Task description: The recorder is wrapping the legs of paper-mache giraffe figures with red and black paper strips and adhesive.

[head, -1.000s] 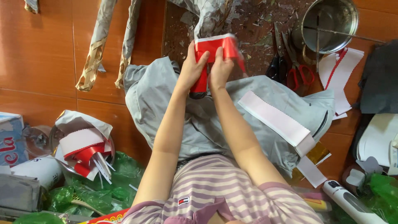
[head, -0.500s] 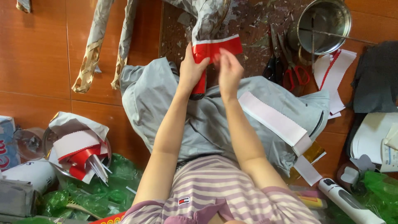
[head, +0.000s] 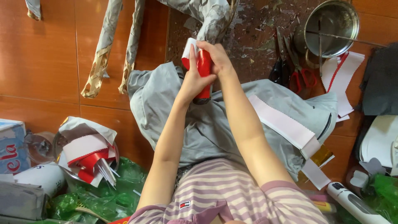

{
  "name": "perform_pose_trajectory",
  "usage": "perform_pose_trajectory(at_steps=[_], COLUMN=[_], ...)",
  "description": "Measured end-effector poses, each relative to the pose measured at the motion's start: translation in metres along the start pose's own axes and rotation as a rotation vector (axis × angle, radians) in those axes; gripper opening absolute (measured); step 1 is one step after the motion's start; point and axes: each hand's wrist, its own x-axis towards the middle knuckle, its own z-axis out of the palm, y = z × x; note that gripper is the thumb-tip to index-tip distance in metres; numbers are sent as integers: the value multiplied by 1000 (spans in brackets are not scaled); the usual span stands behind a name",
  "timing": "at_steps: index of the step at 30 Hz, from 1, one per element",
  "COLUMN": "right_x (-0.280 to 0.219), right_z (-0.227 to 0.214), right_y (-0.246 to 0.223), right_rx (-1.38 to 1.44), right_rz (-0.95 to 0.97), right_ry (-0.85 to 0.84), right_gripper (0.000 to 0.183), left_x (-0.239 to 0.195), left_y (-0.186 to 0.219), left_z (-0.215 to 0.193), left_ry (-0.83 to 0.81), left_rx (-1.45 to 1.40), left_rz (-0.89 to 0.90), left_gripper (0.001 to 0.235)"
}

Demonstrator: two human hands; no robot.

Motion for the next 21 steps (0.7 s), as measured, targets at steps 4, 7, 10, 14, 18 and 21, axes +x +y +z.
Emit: perform_pose_trajectory(at_steps=[4,7,10,14,18,21], right_x=[3,-11,-12,-49,-58,-39], right_z=[-5,3,-1,26,21,11], right_y=[11,12,21,5,8,0], right_rx=[141,515,540,-170,-659,-67], right_rz=[9,35,73,-694,-964,-692], right_ry=[-190,-297,-379,-10,372,296], right_gripper=[33,50,61,79,41,33], left_x=[19,49,77,95,91,83], left_y=[12,41,66,80,89,80], left_z=[-12,-29,-36,-1,22,-6], left_ry=[88,539,690,487,118,-105], left_rx=[-75,-18,5,123,221,-203], left_rz=[244,410,525,570,499,416], left_gripper=[120,105,78,69,79,86])
